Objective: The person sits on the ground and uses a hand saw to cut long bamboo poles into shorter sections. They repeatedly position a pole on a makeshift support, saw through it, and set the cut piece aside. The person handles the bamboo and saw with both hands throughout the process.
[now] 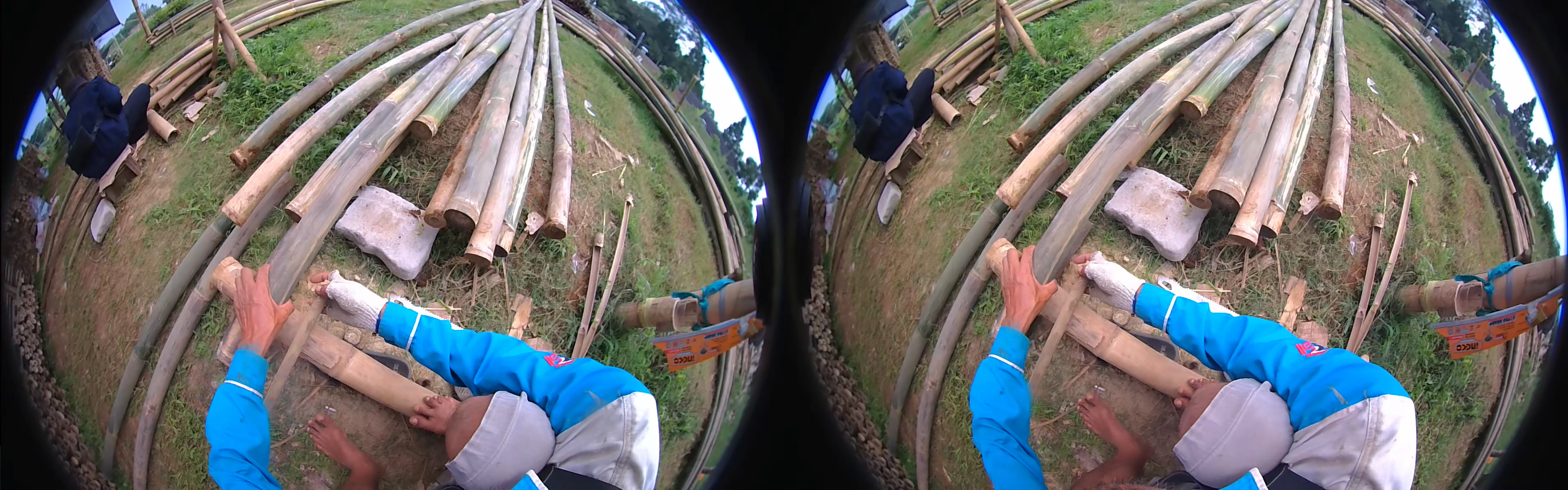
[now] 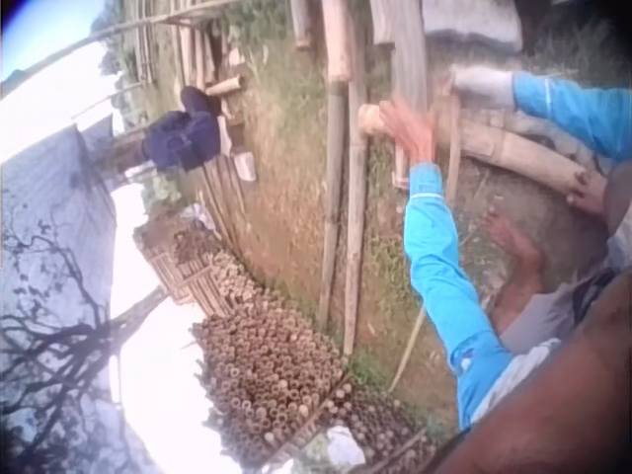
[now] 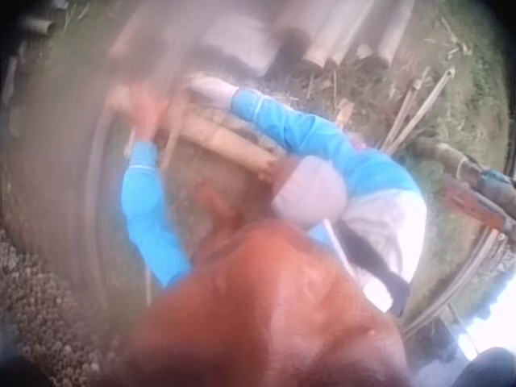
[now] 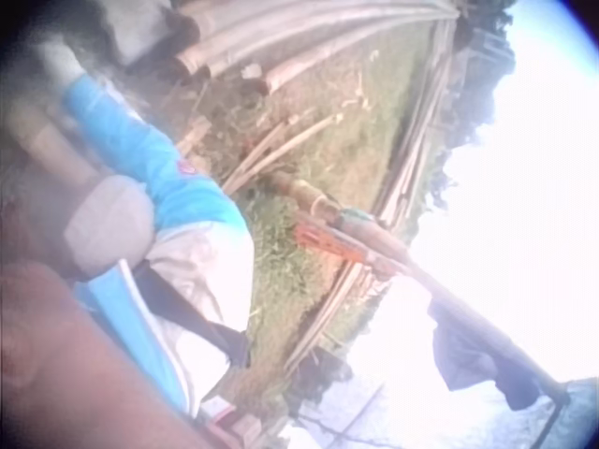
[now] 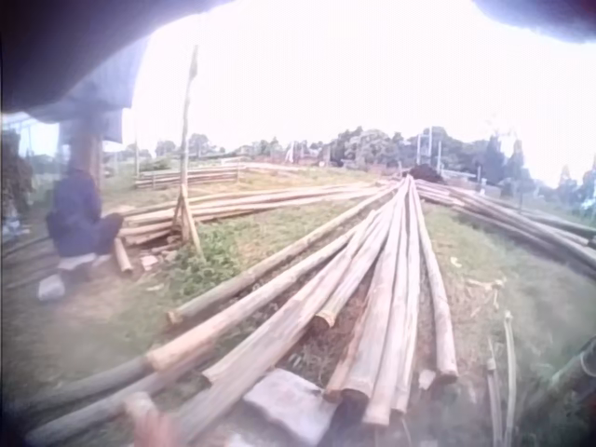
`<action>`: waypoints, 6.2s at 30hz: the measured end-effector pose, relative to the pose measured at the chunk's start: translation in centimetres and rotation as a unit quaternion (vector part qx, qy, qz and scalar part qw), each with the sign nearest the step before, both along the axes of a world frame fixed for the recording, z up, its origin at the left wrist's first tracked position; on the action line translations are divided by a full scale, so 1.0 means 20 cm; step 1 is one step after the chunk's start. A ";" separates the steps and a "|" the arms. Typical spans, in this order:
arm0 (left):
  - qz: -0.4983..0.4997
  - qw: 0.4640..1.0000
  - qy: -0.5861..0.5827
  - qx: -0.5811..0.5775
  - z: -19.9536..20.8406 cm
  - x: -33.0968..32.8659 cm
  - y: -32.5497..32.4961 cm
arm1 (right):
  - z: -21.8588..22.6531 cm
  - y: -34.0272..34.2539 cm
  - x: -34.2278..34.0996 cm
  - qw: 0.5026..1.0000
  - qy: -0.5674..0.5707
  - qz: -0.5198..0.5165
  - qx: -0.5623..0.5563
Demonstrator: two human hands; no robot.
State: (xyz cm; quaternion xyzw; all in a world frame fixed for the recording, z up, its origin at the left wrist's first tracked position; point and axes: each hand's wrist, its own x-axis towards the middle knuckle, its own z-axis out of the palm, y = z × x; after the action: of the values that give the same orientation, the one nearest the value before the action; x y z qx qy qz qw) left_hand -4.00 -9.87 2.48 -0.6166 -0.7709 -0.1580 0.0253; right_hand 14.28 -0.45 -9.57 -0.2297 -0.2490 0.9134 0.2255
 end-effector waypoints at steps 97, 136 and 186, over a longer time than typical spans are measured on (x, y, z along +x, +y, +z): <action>0.273 0.453 -0.781 0.333 -0.14 0.37 -1.55 | 0.77 0.21 0.09 0.148 -0.177 0.070 0.971; 0.240 0.967 -0.011 -0.080 -0.18 -0.26 -1.87 | 0.54 0.28 -0.07 0.313 -0.076 0.101 0.941; 0.387 0.909 0.057 -0.145 -0.18 -0.11 -2.66 | 0.63 -0.31 -0.10 0.251 -0.064 0.237 0.936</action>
State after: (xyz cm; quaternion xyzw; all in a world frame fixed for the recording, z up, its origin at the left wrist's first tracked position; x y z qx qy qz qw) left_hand -6.15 -63.01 -1.03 -0.2752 -0.9605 0.0136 0.0385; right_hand 12.19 -6.61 3.08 0.1538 -0.9867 0.0352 0.0392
